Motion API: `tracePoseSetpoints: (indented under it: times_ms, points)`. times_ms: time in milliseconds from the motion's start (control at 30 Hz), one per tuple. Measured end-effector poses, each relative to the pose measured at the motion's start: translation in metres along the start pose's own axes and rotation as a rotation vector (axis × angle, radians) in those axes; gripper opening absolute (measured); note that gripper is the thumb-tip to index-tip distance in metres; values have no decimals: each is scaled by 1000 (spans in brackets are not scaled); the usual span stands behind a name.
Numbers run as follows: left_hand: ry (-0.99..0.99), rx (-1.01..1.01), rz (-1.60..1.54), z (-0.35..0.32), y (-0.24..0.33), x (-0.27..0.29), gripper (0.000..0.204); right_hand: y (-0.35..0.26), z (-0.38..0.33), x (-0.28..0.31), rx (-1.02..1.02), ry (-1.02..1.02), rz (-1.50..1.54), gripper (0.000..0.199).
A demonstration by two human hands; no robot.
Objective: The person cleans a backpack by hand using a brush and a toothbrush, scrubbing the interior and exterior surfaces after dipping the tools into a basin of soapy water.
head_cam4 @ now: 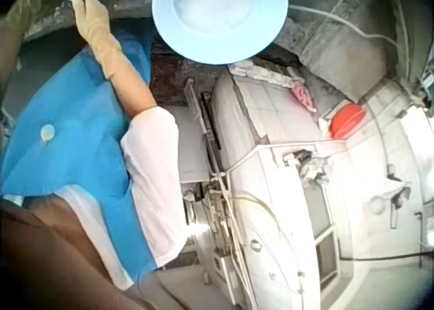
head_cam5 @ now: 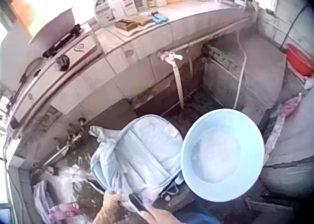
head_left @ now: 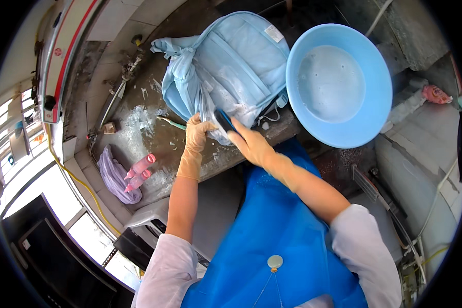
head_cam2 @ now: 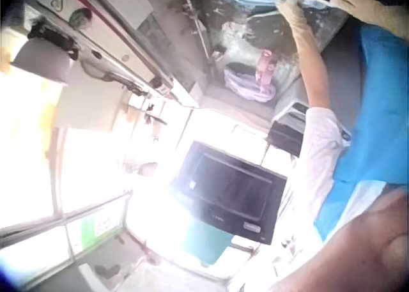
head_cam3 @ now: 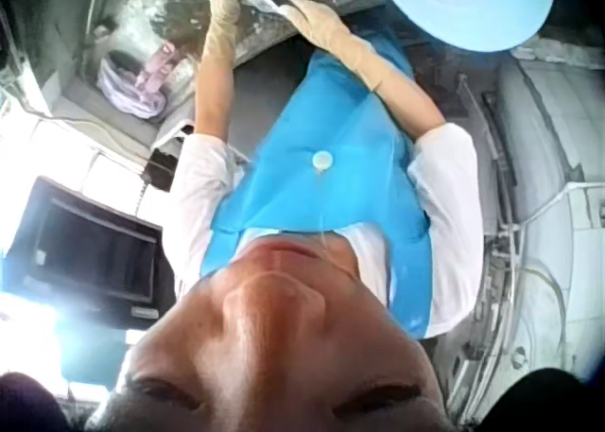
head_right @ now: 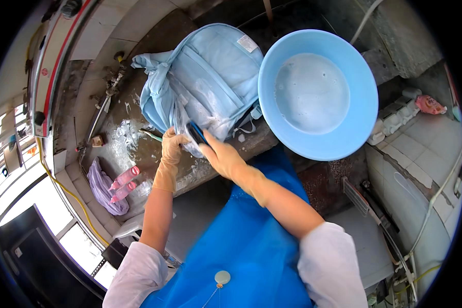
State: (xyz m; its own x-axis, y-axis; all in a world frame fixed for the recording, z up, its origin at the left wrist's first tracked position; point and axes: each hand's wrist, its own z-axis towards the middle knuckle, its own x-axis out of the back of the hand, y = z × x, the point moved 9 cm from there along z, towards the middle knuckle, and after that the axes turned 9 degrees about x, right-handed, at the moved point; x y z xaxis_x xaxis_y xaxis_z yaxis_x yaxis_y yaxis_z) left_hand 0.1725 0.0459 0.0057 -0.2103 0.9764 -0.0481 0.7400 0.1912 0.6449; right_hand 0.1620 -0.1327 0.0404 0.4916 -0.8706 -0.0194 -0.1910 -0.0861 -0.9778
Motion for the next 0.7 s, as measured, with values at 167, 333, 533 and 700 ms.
tracePoseSetpoints:
  times_ms: [167, 333, 533, 700]
  points:
    - [-31, -3, -156, 27, -20, -6, 21, 13, -8, 4, -149, -126, -119, 54]
    - [-69, -43, -81, 45, -22, 14, 15, -7, 79, -17, -94, -13, -234, 54]
    - [-62, 45, -47, 43, -27, 22, 8, -17, 51, -12, 70, -13, -386, 56]
    - [-107, 68, -51, 42, -30, 20, 9, -1, 92, -4, -133, 57, -309, 54]
